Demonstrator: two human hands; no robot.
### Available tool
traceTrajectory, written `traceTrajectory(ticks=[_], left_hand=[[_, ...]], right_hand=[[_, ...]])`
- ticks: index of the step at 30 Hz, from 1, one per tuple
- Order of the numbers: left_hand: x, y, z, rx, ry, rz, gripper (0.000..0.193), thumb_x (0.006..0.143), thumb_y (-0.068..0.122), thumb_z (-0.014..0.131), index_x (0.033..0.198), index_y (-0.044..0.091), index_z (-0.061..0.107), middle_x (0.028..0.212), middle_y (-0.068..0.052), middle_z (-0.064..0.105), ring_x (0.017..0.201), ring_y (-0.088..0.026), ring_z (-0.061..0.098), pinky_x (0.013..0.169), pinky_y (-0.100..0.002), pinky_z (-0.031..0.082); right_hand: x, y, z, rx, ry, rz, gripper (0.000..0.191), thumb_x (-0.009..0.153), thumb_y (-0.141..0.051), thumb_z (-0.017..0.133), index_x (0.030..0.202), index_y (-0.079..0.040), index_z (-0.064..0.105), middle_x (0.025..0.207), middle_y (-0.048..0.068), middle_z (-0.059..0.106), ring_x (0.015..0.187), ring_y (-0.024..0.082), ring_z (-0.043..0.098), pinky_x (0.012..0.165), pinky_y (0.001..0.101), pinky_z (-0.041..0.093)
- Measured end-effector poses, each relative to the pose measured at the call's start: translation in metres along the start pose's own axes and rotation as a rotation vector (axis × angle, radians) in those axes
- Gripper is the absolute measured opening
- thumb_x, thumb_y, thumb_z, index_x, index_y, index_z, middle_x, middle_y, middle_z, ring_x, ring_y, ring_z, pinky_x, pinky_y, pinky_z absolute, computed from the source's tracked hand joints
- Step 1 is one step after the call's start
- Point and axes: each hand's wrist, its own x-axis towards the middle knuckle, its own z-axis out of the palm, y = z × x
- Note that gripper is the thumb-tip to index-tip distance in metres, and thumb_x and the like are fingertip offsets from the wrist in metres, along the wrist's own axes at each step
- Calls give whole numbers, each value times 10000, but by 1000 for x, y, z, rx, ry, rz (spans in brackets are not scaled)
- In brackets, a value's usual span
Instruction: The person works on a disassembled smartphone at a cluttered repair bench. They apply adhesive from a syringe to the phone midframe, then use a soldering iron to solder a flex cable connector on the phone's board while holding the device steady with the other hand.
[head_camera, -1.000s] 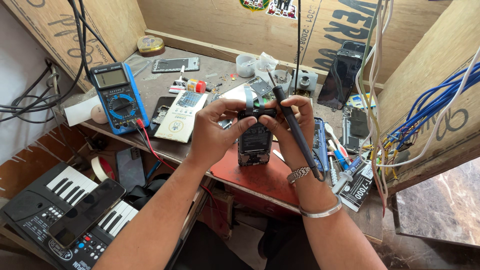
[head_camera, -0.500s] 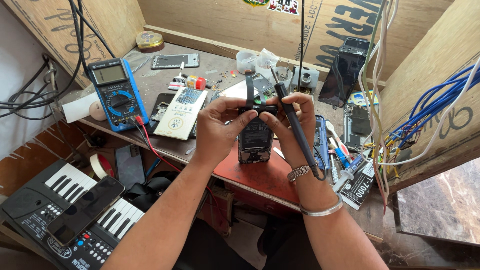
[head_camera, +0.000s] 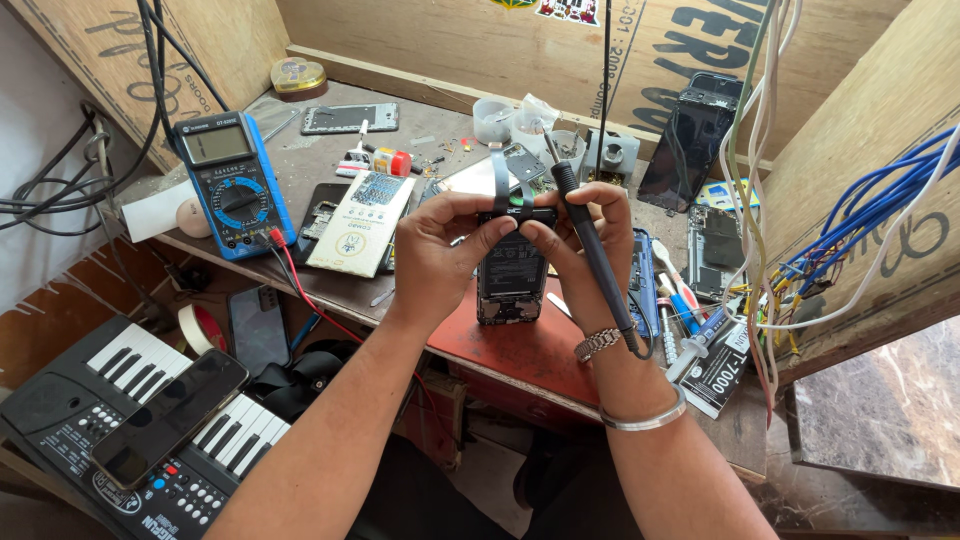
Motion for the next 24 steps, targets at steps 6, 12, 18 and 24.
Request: traceTrajectory(ticks=[6, 12, 18, 24], left_hand=[[1, 4, -7, -109, -80, -82, 281, 887, 63, 824, 1133, -7, 708, 1010, -56, 759, 922, -99, 718, 834, -261, 598], [-4, 18, -29, 157, -183, 25, 424, 848, 95, 856, 1240, 39, 705, 1143, -50, 687, 1020, -123, 716, 946, -292, 607], [-10, 21, -56, 349, -158, 2, 380, 865, 113, 846, 1222, 91, 721, 1130, -51, 720, 1036, -114, 716, 913, -277, 608], [-9, 13, -67, 742, -278, -66, 446, 770, 120, 800, 1206, 115, 709, 1168, -59, 727, 1079, -217, 680, 873, -363, 550]], right_hand=[[0, 0, 0, -6, -7, -9, 476, 908, 108, 785, 1213, -120, 498, 1170, 109, 682, 1098, 162, 684, 948, 278, 590], [-1, -1, 0, -85, -5, -4, 483, 919, 97, 790, 1222, -127, 487, 1166, 108, 697, 1041, 147, 686, 896, 269, 590], [-3, -2, 2, -112, 6, -3, 499, 930, 108, 786, 1239, -133, 477, 1168, 104, 699, 1027, 135, 683, 898, 259, 575], [-1, -1, 2, -93, -1, 5, 491, 930, 112, 785, 1224, -136, 479, 1170, 102, 696, 1042, 138, 684, 905, 267, 579]])
